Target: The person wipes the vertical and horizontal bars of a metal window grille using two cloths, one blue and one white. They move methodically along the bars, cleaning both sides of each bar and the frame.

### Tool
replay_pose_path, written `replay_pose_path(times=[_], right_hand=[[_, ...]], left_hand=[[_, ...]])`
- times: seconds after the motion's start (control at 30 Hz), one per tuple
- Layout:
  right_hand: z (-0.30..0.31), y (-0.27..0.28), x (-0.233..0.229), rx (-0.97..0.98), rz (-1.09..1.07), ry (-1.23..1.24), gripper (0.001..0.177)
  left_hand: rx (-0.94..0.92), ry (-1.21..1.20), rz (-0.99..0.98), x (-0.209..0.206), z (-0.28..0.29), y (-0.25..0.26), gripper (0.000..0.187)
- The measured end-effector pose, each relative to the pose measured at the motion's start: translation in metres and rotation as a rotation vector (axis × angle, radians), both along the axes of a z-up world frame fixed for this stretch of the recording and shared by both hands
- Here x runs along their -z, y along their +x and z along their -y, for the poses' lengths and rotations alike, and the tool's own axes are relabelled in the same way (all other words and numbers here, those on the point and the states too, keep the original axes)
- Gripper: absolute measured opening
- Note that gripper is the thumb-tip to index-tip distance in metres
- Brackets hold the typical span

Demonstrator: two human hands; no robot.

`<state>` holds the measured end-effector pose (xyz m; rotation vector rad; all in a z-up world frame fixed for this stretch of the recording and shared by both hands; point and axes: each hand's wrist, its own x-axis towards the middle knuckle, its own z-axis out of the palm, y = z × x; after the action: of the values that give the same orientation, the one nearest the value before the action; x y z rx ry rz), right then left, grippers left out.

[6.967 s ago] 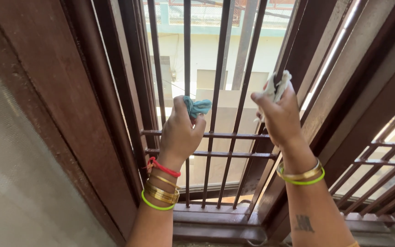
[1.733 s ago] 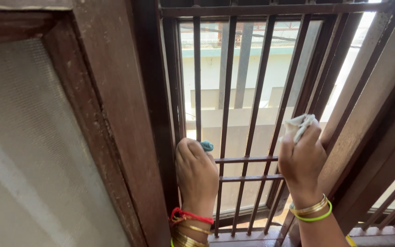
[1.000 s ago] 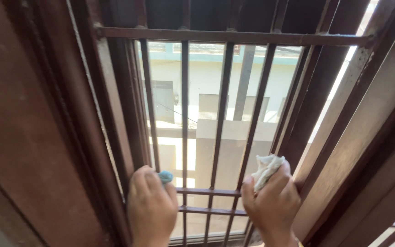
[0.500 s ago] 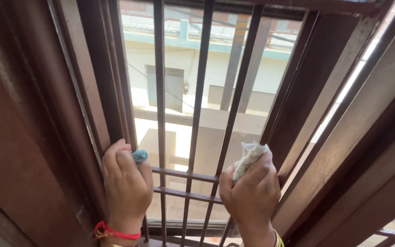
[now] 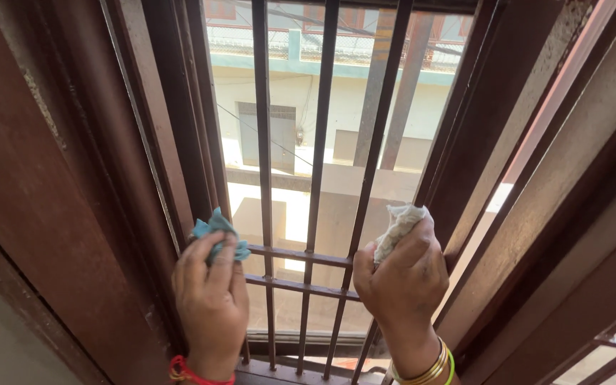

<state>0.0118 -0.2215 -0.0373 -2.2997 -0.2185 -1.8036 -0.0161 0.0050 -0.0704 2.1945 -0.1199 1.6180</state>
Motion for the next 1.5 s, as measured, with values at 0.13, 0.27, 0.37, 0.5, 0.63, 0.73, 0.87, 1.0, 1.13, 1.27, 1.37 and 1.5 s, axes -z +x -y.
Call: replay_pose_path(times=[0.13, 0.27, 0.37, 0.5, 0.63, 0.73, 0.87, 1.0, 1.13, 1.27, 1.37, 1.5], right_hand=[[-0.001, 0.001, 0.003, 0.005, 0.019, 0.002, 0.062], [-0.008, -0.001, -0.001, 0.030, 0.053, 0.019, 0.065], [-0.011, -0.003, -0.004, 0.037, 0.071, 0.016, 0.065], [-0.011, -0.005, -0.003, 0.018, 0.074, 0.014, 0.067], [-0.010, -0.007, -0.004, 0.015, 0.082, -0.004, 0.066], [-0.009, -0.006, -0.003, 0.012, 0.074, -0.006, 0.067], [-0.010, -0.004, 0.000, -0.010, 0.047, 0.010, 0.065], [-0.010, -0.005, 0.001, -0.003, 0.066, -0.009, 0.064], [-0.007, -0.004, 0.002, -0.008, 0.058, -0.016, 0.063], [-0.006, -0.004, 0.002, 0.009, 0.077, -0.010, 0.062], [-0.006, -0.001, 0.001, 0.033, 0.082, -0.005, 0.062], [-0.007, 0.002, 0.002, 0.067, 0.089, -0.001, 0.064]], left_hand=[[-0.052, 0.029, -0.002, 0.016, 0.015, 0.008, 0.035], [0.012, 0.085, 0.028, 0.022, 0.037, 0.022, 0.037], [0.149, 0.153, 0.075, 0.021, 0.061, 0.018, 0.036], [0.266, 0.170, 0.115, 0.011, 0.099, 0.005, 0.037], [0.333, 0.129, 0.120, 0.007, 0.107, -0.004, 0.041], [0.250, 0.215, 0.126, 0.010, 0.099, 0.002, 0.040], [0.134, 0.312, 0.065, 0.013, 0.069, 0.002, 0.038], [0.103, 0.350, 0.099, 0.018, 0.041, -0.006, 0.032], [0.074, 0.364, 0.099, 0.032, 0.023, 0.009, 0.029], [-0.074, 0.312, 0.114, 0.041, -0.002, 0.018, 0.033], [-0.146, 0.204, 0.166, 0.037, -0.026, 0.017, 0.035], [-0.310, 0.124, -0.030, 0.027, -0.043, 0.010, 0.033]])
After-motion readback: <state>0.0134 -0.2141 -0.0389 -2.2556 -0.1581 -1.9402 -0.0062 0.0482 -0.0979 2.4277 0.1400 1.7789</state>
